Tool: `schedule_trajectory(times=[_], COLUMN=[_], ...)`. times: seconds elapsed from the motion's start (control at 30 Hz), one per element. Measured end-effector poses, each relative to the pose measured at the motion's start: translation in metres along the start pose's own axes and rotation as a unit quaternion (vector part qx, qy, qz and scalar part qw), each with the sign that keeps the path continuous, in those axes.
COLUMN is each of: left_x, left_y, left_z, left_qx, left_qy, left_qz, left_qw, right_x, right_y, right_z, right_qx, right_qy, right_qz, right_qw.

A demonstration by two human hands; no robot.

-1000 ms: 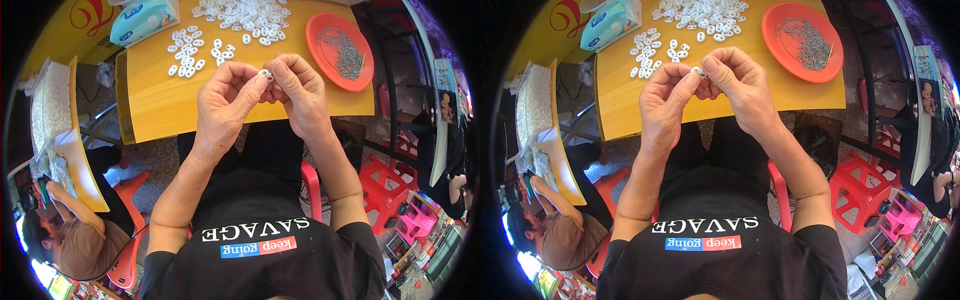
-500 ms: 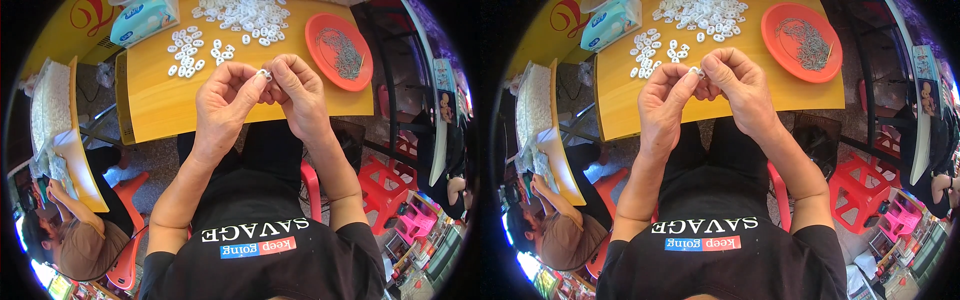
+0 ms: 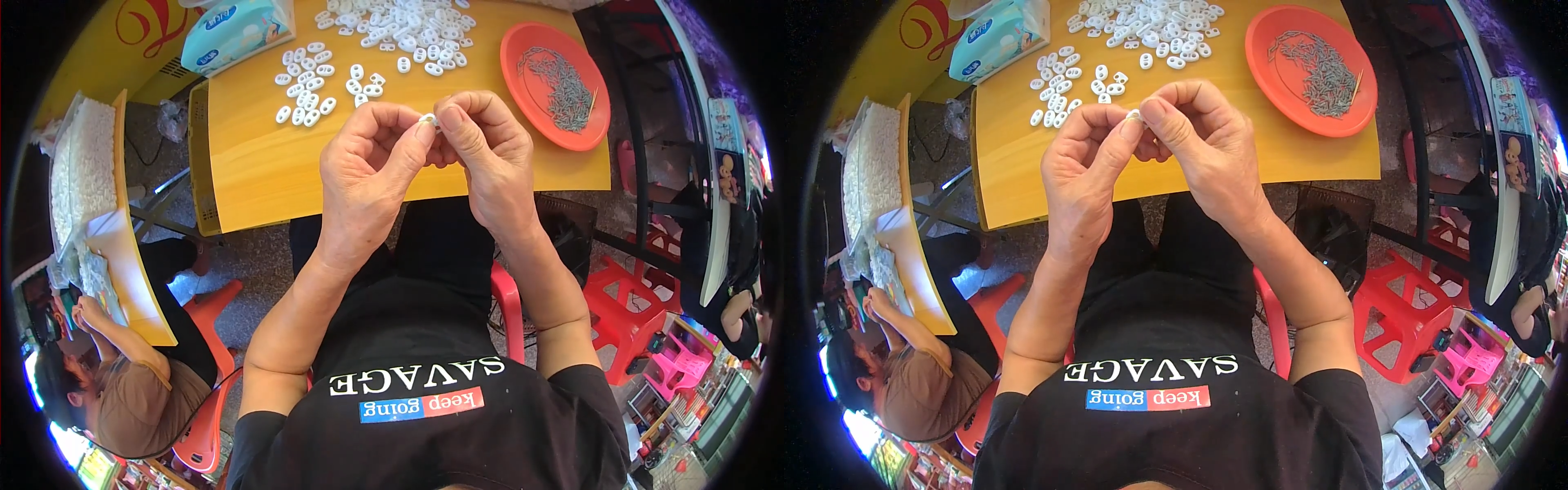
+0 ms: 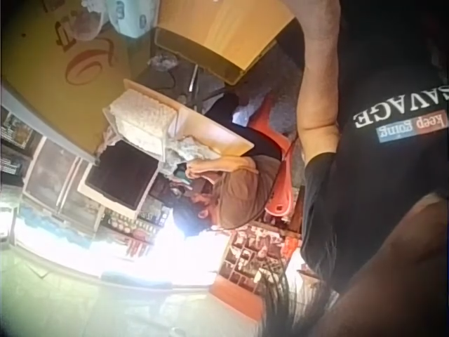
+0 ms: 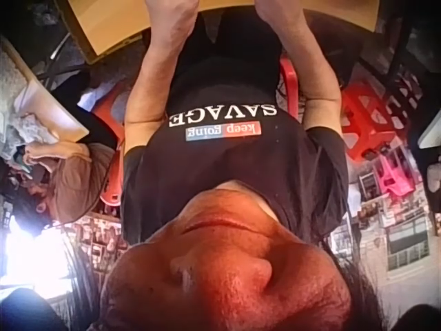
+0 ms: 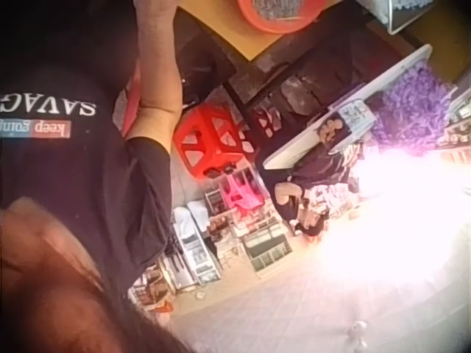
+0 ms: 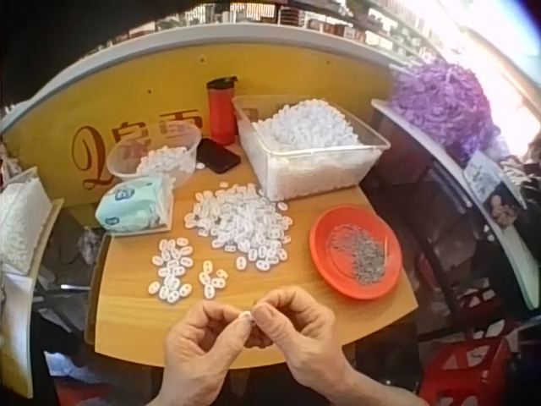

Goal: Assembling small white plastic toggles with metal loops at a workbench.

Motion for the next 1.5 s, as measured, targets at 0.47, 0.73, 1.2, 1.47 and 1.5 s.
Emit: schedule_trajectory(times=[0.47,0.73,1.2,1.47,1.5], left_x=[0.020,0.010,0.000,0.026,0.027], left_y=[0.017,0.022,0.017,0.030,0.032], left_z=[0.014,0.013,0.009,0.019,0.019], left_qx=[0.018,0.028,0.041,0.039,0.040], left_qy=[0.066,0.065,0.022,0.064,0.065], left_qz=[0.004,0.027,0.101,0.111,0.116], left_qw=[0.998,0.997,0.994,0.991,0.990], right_x=[-0.014,0.031,0.027,-0.019,-0.018], right_y=[0.012,-0.003,-0.008,0.010,0.010], right_z=[0.011,0.014,0.008,0.018,0.019], right_qx=[0.034,0.103,0.108,0.066,0.067], right_qy=[-0.029,0.274,0.258,0.076,0.077], right_qz=[-0.060,-0.310,-0.333,-0.277,-0.276], right_qw=[0.997,0.904,0.901,0.956,0.956])
Point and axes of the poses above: each hand's wrist, its own z-axis towards the middle knuckle, its own y-axis out of the back of the hand, x = y × z, the point moved 7 cm from there along z, towards the middle knuckle, and after that the axes turned 11 degrees about -x, right-handed, at the moved point
